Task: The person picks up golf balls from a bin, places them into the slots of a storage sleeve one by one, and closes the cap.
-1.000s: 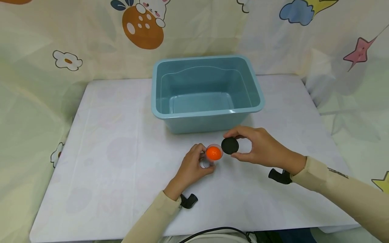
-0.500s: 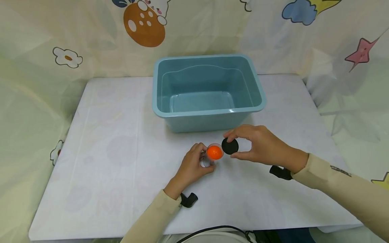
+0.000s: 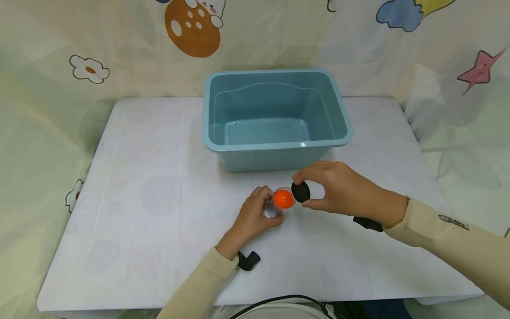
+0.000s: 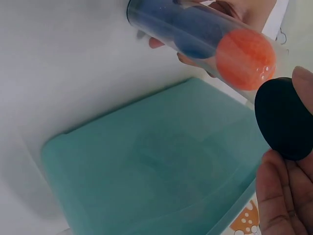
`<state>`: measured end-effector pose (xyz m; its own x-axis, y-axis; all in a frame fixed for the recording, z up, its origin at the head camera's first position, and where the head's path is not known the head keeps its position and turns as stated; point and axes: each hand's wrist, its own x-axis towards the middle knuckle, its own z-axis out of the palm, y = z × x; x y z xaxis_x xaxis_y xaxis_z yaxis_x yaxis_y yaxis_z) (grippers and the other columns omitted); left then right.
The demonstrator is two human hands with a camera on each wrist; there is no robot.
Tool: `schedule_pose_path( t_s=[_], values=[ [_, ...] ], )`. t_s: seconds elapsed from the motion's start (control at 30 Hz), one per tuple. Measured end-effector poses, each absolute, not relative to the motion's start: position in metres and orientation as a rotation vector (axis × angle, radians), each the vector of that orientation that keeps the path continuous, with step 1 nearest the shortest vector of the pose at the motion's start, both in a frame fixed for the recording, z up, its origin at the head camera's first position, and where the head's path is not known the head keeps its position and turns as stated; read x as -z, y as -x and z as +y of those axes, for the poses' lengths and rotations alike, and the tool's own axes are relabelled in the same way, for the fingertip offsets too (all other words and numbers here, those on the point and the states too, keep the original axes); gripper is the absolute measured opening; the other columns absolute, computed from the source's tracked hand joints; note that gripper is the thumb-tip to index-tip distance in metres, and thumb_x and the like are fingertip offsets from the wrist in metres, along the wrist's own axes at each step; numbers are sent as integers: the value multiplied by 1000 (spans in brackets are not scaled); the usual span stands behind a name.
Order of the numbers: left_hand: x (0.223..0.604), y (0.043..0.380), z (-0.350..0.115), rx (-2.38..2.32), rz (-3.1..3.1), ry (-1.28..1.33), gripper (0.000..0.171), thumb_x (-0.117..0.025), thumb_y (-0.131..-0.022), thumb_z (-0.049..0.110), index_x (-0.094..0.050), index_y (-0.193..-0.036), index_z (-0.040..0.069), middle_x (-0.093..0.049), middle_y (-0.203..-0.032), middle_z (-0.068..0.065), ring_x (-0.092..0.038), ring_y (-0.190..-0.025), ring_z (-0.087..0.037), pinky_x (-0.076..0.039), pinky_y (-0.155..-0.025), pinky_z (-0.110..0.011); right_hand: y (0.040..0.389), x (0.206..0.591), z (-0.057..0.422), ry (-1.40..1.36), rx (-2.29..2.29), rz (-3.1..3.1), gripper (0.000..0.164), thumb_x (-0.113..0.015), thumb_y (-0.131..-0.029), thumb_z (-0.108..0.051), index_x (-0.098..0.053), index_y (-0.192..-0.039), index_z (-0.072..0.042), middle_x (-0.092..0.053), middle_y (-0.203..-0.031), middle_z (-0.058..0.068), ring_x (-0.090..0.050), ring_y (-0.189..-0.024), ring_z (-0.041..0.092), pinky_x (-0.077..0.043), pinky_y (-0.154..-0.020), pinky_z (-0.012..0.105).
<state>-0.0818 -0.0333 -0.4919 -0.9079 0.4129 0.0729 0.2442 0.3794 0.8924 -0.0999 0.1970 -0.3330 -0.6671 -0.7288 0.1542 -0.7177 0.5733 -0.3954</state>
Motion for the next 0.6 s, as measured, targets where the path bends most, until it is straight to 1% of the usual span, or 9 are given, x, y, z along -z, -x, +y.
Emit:
schedule_pose_path(
  t_s=[0.1,0.23,0.33,0.47,0.6],
  values=[
    [492,82,-34,-1555,2474,-597,40,-90,-84,5,-58,-107,9,-59,-106,-7,-61,-98,-22,-58,-91,-35,100,333,196,1294,678,2761,47,-99,-74,-3,-77,-116,0,-79,-117,12,-75,-109,31,-65,-90,48],
    [492,81,-34,-1557,2479,-607,40,-90,-84,5,-58,-107,9,-59,-106,-7,-61,-97,-22,-57,-89,-34,100,336,196,1385,700,2755,50,-98,-72,1,-78,-118,1,-79,-118,14,-76,-109,32,-65,-88,47],
    [492,81,-35,-1565,2461,-606,40,-90,-84,4,-58,-109,9,-59,-107,-7,-61,-98,-22,-58,-91,-35,101,339,195,1459,738,2737,53,-99,-70,2,-78,-119,2,-79,-119,14,-76,-109,32,-66,-86,45],
    [491,81,-37,-1575,2424,-606,40,-89,-86,4,-58,-111,8,-59,-108,-8,-61,-101,-23,-59,-96,-37,103,343,193,1508,806,2696,54,-98,-71,3,-78,-121,1,-78,-120,13,-77,-107,30,-66,-85,42],
    [489,81,-37,-1575,2399,-604,41,-90,-86,5,-59,-113,7,-59,-111,-9,-60,-102,-24,-59,-100,-38,105,349,190,1580,849,2660,57,-99,-68,5,-78,-121,-1,-76,-121,12,-75,-105,28,-66,-84,42]
  ],
)
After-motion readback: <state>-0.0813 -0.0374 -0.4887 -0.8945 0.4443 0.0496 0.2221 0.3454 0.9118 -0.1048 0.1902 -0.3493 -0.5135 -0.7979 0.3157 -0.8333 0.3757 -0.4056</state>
